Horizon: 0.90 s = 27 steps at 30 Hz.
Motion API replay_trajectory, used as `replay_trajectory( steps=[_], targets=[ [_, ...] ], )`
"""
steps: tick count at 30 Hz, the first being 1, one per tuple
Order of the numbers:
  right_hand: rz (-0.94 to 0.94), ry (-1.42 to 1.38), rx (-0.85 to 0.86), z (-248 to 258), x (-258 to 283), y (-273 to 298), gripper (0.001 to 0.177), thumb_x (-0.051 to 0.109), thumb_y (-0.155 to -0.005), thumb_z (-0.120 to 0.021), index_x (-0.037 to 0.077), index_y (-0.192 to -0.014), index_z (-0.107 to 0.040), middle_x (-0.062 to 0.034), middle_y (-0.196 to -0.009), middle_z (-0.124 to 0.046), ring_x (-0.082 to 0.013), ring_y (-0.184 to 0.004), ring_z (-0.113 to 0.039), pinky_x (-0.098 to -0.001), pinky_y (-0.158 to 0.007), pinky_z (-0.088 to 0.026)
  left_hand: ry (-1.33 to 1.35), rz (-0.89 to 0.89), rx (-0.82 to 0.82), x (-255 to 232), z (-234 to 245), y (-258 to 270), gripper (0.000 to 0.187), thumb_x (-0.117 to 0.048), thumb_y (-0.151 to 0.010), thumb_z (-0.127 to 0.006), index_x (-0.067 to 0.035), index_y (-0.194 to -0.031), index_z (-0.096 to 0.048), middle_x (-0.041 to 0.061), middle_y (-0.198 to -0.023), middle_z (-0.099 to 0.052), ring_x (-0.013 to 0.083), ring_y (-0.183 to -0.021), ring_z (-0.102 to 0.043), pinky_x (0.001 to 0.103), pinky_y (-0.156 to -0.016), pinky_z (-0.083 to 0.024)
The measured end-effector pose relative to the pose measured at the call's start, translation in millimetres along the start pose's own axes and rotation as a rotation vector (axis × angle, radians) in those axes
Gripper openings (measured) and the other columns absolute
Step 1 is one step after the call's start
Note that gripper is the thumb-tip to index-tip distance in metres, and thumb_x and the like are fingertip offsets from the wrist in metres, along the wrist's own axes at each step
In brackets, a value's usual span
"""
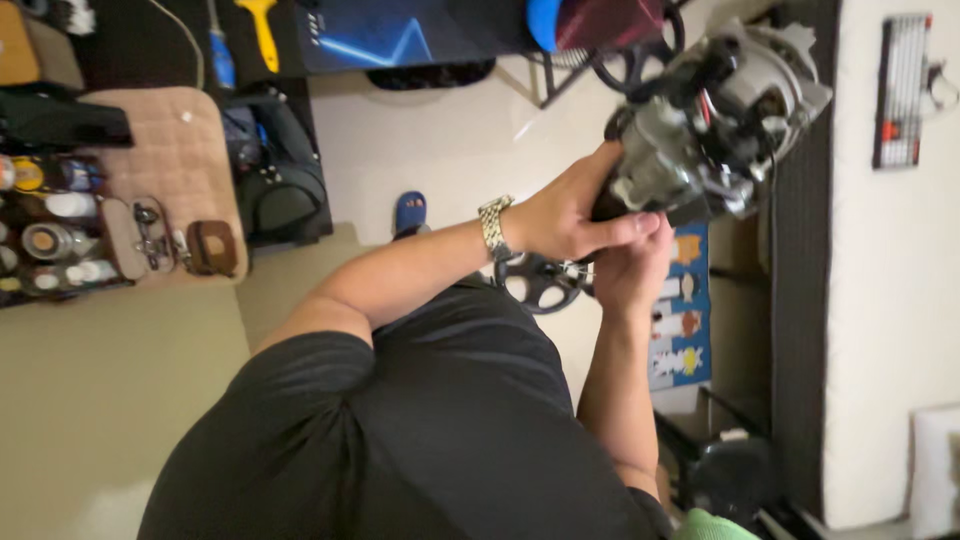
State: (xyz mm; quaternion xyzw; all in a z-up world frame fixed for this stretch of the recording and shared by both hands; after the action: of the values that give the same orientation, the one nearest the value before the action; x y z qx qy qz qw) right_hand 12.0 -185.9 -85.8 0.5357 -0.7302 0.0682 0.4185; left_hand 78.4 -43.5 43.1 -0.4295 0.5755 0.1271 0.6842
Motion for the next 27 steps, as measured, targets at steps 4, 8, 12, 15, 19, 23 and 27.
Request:
replay_trajectory(
  steps=[4, 8, 12, 15, 19, 23, 27],
  targets=[
    [0.436, 0.948, 0.554, -74, -3, 14, 0.021, -0.004, -0.103, -0.06, 0.001, -0.123, -0.058, -0.0095, -0.112, -0.069, -0.0143, -0.102, -0.065, -0.0271, -0.091, -0.055, -0.17, -0.037, -0.084, -3, 54, 1, 0.095, -0.046, -0.094, -0.077, -0.001, -0.158, -0.024, 0.021, -0.149, -0.05, 0.0366, -0.139, -0.056, 0.042, -0.12, -0.046],
    [0.332, 0.955, 0.662, -133, -12, 17, 0.041, 0.002, -0.09, -0.072, -0.003, -0.129, -0.058, -0.0093, -0.122, -0.063, -0.018, -0.109, -0.063, -0.0298, -0.094, -0.054, -0.262, -0.166, -0.164, -9, 87, -1, 0.099, -0.042, -0.088, -0.084, -0.005, -0.157, -0.023, 0.018, -0.157, -0.04, 0.0358, -0.139, -0.045, 0.044, -0.122, -0.037],
    [0.415, 1.045, 0.693, -202, -30, 4, 0.036, 0.011, -0.099, -0.068, 0.0, -0.131, -0.056, -0.0055, -0.124, -0.061, -0.0177, -0.113, -0.061, -0.0308, -0.097, -0.053, -0.276, -0.141, -0.156, -8, 120, -8, 0.107, -0.042, -0.08, -0.087, -0.005, -0.159, -0.026, 0.016, -0.155, -0.043, 0.0326, -0.126, -0.046, 0.046, -0.117, -0.038],
    [0.4, 0.963, 0.763, -245, -42, -2, 0.041, 0.015, -0.101, -0.067, 0.003, -0.137, -0.052, -0.0047, -0.125, -0.057, -0.0174, -0.116, -0.057, -0.0309, -0.1, -0.049, -0.334, -0.15, -0.147, -17, 138, -14, 0.108, -0.045, -0.085, -0.087, -0.004, -0.161, -0.023, 0.015, -0.147, -0.042, 0.0319, -0.124, -0.045, 0.043, -0.115, -0.037],
    [0.363, 0.744, 0.843, -282, -57, -3, 0.047, 0.022, -0.102, -0.065, 0.008, -0.144, -0.048, -0.004, -0.126, -0.052, -0.0175, -0.12, -0.052, -0.0323, -0.105, -0.045, -0.426, -0.165, -0.114, -35, 155, -21, 0.11, -0.052, -0.086, -0.084, 0.0, -0.159, -0.019, 0.02, -0.154, -0.038, 0.0339, -0.127, -0.044, 0.044, -0.115, -0.035],
    [0.435, 0.573, 0.844, -273, -54, -18, 0.045, 0.025, -0.096, -0.073, 0.013, -0.13, -0.047, -0.0032, -0.125, -0.05, -0.0191, -0.113, -0.052, -0.0339, -0.097, -0.047, -0.439, -0.288, -0.01, -54, 182, -26, 0.092, -0.041, -0.087, -0.079, -0.004, -0.156, -0.03, 0.014, -0.148, -0.045, 0.0316, -0.135, -0.044, 0.045, -0.119, -0.03],
    [0.363, 0.57, 0.904, -265, -63, -34, 0.047, 0.016, -0.084, -0.08, 0.014, -0.118, -0.047, -0.0039, -0.112, -0.052, -0.0172, -0.1, -0.052, -0.0315, -0.085, -0.049, -0.201, -0.243, 0.095, -39, 221, -44, 0.046, -0.015, -0.103, -0.065, -0.013, -0.147, -0.052, 0.009, -0.141, -0.06, 0.0204, -0.125, -0.061, 0.038, -0.112, -0.047]
  ],
)
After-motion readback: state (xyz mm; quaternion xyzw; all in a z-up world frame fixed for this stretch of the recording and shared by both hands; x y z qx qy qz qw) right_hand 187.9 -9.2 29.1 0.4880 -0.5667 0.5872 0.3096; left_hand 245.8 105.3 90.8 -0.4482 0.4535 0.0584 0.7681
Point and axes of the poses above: each hand's wrist, its own y-axis away from the middle knuckle, its own z-axis out of the back of the hand, x = y × z, the point moved 10 cm from there along -y, towards the middle knuckle
